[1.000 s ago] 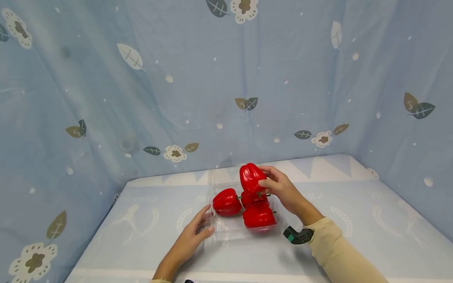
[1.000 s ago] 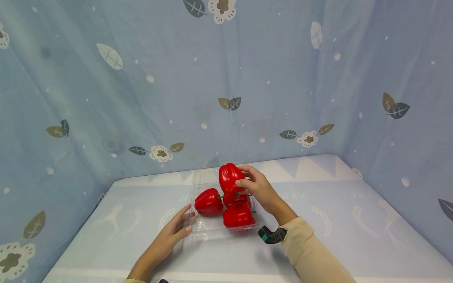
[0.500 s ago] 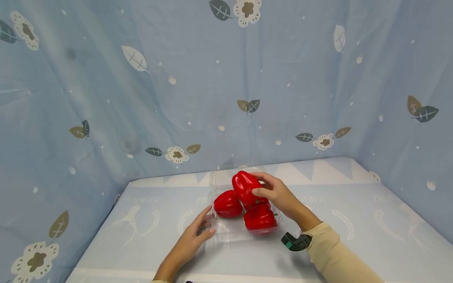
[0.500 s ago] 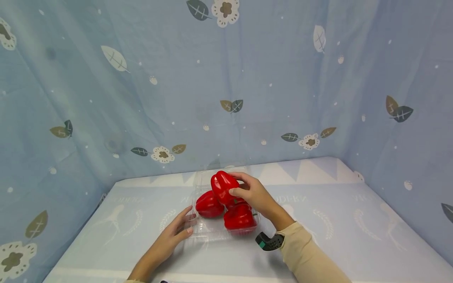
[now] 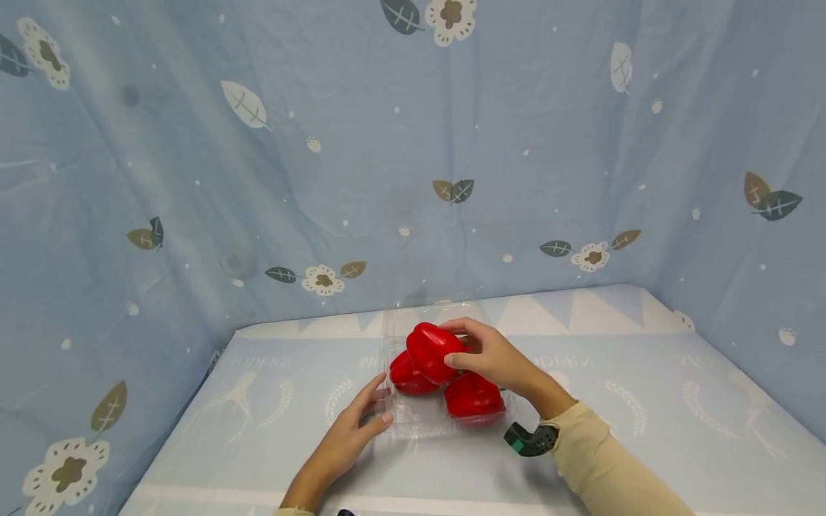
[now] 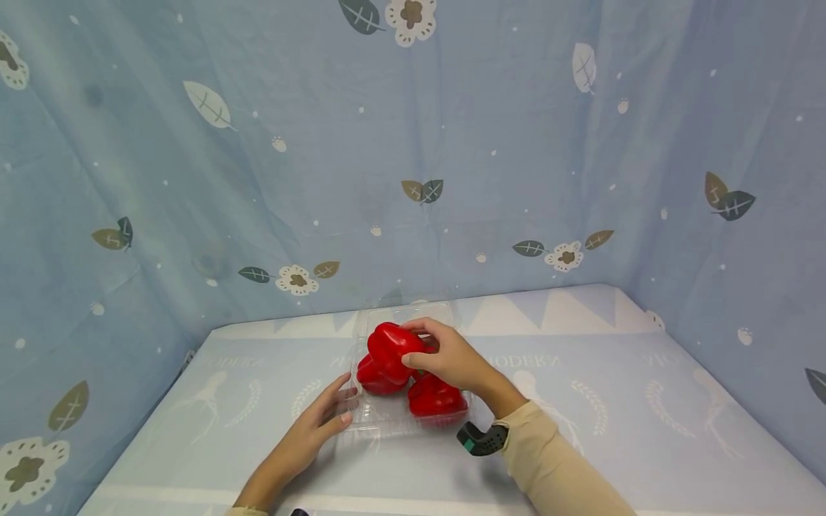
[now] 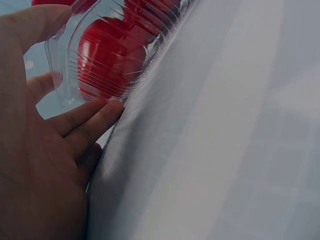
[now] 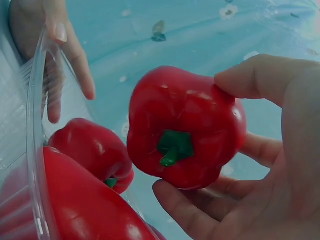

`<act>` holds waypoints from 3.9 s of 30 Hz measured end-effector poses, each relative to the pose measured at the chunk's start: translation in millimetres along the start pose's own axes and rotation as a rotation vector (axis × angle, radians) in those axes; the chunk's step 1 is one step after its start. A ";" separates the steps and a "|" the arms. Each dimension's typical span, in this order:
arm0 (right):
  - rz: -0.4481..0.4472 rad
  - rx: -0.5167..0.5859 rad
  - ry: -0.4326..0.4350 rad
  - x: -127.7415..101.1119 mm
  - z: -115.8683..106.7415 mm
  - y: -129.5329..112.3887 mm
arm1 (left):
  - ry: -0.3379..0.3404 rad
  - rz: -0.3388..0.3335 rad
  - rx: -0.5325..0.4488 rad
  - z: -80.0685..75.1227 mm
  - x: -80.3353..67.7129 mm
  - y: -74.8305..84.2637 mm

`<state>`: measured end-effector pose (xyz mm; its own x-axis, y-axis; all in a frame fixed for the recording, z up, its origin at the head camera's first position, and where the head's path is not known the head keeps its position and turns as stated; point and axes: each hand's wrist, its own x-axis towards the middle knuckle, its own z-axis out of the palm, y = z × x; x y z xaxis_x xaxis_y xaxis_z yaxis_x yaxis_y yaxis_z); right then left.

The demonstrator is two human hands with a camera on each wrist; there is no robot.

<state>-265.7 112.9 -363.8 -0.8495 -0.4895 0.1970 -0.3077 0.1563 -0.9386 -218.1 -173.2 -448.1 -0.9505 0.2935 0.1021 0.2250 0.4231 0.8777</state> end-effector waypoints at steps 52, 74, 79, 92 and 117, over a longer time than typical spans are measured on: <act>0.015 -0.342 -0.153 -4.6 20.4 -2.1 | 0.011 -0.014 -0.001 0.0 -0.6 0.0; -0.078 -0.526 -0.177 -6.6 32.6 -0.9 | -0.003 -0.012 0.000 -0.5 0.9 -1.4; -0.086 -0.530 -0.160 -8.0 33.8 -1.7 | -0.001 -0.007 -0.003 0.0 0.5 -0.8; -0.137 -0.643 -0.146 -9.1 36.6 -1.5 | -0.002 0.000 -0.002 -0.7 1.0 1.8; -0.169 -0.777 -0.168 -11.9 45.6 -0.3 | -0.006 -0.012 -0.005 -0.3 0.0 1.4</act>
<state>-235.9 79.5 -378.8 -0.7083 -0.6724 0.2151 -0.6881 0.5895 -0.4232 -217.8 -173.0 -446.8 -0.9518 0.2935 0.0887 0.2123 0.4223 0.8812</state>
